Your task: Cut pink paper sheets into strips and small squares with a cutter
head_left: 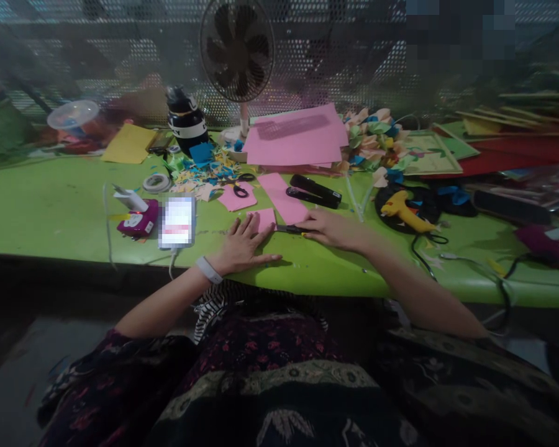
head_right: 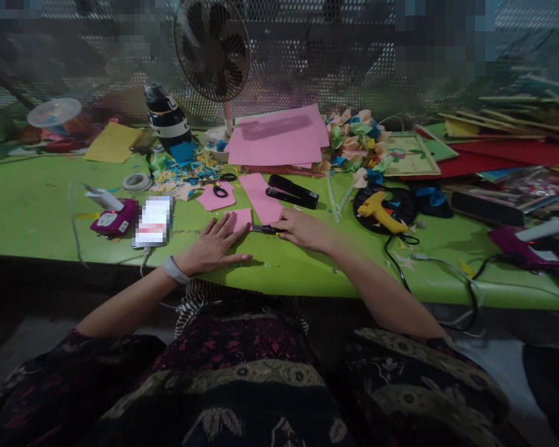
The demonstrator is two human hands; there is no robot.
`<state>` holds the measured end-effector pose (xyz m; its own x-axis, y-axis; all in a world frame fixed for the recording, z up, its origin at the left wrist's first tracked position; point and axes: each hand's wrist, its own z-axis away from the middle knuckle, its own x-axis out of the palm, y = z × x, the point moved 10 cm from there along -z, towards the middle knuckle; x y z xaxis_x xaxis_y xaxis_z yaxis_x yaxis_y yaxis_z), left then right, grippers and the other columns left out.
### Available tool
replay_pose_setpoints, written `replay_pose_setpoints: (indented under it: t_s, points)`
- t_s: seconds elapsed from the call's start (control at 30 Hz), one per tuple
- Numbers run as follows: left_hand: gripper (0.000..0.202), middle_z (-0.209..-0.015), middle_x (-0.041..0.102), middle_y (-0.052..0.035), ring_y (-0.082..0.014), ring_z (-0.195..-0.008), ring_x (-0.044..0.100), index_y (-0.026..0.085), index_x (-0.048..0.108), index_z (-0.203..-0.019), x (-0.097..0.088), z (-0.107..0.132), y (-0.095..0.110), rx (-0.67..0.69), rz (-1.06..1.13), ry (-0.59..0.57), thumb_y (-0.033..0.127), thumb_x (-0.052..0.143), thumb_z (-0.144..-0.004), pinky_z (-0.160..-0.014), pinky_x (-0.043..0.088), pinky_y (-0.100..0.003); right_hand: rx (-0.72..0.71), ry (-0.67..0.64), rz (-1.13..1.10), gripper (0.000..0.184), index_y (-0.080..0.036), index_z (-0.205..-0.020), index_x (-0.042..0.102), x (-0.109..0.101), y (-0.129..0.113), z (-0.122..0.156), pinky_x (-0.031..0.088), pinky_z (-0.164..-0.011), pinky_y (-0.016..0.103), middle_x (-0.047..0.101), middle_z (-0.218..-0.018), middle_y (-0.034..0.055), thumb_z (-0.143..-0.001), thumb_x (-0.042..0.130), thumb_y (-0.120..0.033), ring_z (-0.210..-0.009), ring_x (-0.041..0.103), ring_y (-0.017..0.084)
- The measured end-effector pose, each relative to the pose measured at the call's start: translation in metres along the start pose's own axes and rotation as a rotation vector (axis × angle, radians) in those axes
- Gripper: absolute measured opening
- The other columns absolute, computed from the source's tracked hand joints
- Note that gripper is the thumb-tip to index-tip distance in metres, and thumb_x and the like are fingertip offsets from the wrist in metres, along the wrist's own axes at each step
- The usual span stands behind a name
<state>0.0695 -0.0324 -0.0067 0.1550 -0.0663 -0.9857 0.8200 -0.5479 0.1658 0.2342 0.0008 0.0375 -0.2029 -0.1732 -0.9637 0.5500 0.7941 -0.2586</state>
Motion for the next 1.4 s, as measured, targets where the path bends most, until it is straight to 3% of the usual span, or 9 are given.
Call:
replay_pose_setpoints:
  t_s: [0.17, 0.27, 0.33, 0.4, 0.6, 0.93, 1.17, 1.4]
  points:
    - [0.094, -0.176, 0.025, -0.0154, -0.0414, -0.163, 0.017, 0.026, 0.03, -0.168, -0.005, -0.002, -0.001, 0.0, 0.024, 0.001, 0.083, 0.044, -0.094, -0.13, 0.018, -0.061, 0.022, -0.009, -0.006, 0.038, -0.025, -0.136, 0.072, -0.003, -0.003, 0.004, 0.051, -0.097, 0.043, 0.069, -0.122, 0.0138, -0.101, 0.058, -0.022, -0.11, 0.063, 0.028]
    - [0.075, -0.168, 0.042, -0.017, -0.035, -0.155, 0.039, 0.02, 0.034, -0.166, -0.021, -0.011, -0.016, 0.022, 0.122, 0.041, 0.065, 0.034, -0.107, -0.124, 0.035, -0.053, 0.027, -0.016, -0.002, 0.035, -0.023, -0.132, 0.074, -0.001, -0.002, 0.003, 0.051, -0.096, 0.043, 0.069, -0.119, 0.0137, -0.101, 0.057, -0.023, -0.108, 0.063, 0.027]
    - [0.058, -0.155, 0.057, -0.0182, -0.0317, -0.143, 0.054, 0.016, 0.052, -0.155, -0.033, -0.02, -0.031, 0.056, 0.155, 0.069, 0.048, 0.033, -0.11, -0.119, 0.043, -0.049, 0.017, -0.013, -0.006, 0.034, -0.024, -0.131, 0.074, -0.001, -0.002, 0.003, 0.051, -0.095, 0.042, 0.068, -0.119, 0.0131, -0.102, 0.056, -0.023, -0.107, 0.062, 0.026]
    - [0.046, -0.142, 0.068, -0.0173, -0.0305, -0.134, 0.061, 0.016, 0.068, -0.137, -0.036, -0.028, -0.043, 0.117, 0.157, 0.017, 0.038, 0.041, -0.107, -0.116, 0.046, -0.048, 0.004, -0.004, -0.007, 0.034, -0.025, -0.131, 0.074, -0.001, -0.001, 0.003, 0.051, -0.094, 0.042, 0.068, -0.117, 0.0123, -0.102, 0.056, -0.024, -0.105, 0.062, 0.026]
    - [0.035, -0.133, 0.07, -0.0134, -0.0258, -0.126, 0.063, 0.024, 0.074, -0.131, -0.04, -0.037, -0.059, 0.243, 0.24, 0.022, 0.032, 0.056, -0.102, -0.109, 0.051, -0.044, -0.011, -0.005, 0.012, 0.034, -0.022, -0.13, 0.074, 0.004, -0.004, -0.004, 0.05, -0.088, 0.04, 0.067, -0.109, 0.0128, -0.103, 0.055, -0.027, -0.098, 0.061, 0.025]
    - [0.034, -0.132, 0.068, -0.0101, -0.0216, -0.117, 0.066, 0.027, 0.077, -0.128, -0.038, -0.043, -0.065, 0.213, 0.285, -0.032, 0.029, 0.061, -0.098, -0.106, 0.052, -0.038, -0.026, -0.025, 0.049, 0.029, -0.02, -0.123, 0.076, 0.01, -0.015, -0.013, 0.048, -0.083, 0.039, 0.066, -0.103, 0.0127, -0.102, 0.057, -0.025, -0.092, 0.059, 0.025]
    - [0.032, -0.125, 0.07, -0.0083, -0.0201, -0.108, 0.068, 0.027, 0.078, -0.125, -0.04, -0.047, -0.066, 0.181, 0.308, -0.046, 0.035, 0.063, -0.097, -0.097, 0.055, -0.034, 0.002, -0.051, 0.071, 0.029, -0.016, -0.122, 0.076, 0.012, -0.021, -0.022, 0.048, -0.083, 0.038, 0.065, -0.105, 0.0149, -0.102, 0.056, -0.026, -0.095, 0.06, 0.026]
    - [0.036, -0.132, 0.068, -0.0106, -0.0214, -0.109, 0.067, 0.025, 0.077, -0.127, -0.04, -0.047, -0.067, 0.15, 0.304, -0.095, 0.038, 0.063, -0.096, -0.096, 0.055, -0.035, 0.013, -0.013, 0.061, 0.026, -0.021, -0.122, 0.075, 0.014, -0.021, -0.017, 0.048, -0.08, 0.036, 0.064, -0.104, 0.0116, -0.102, 0.058, -0.024, -0.093, 0.058, 0.024]
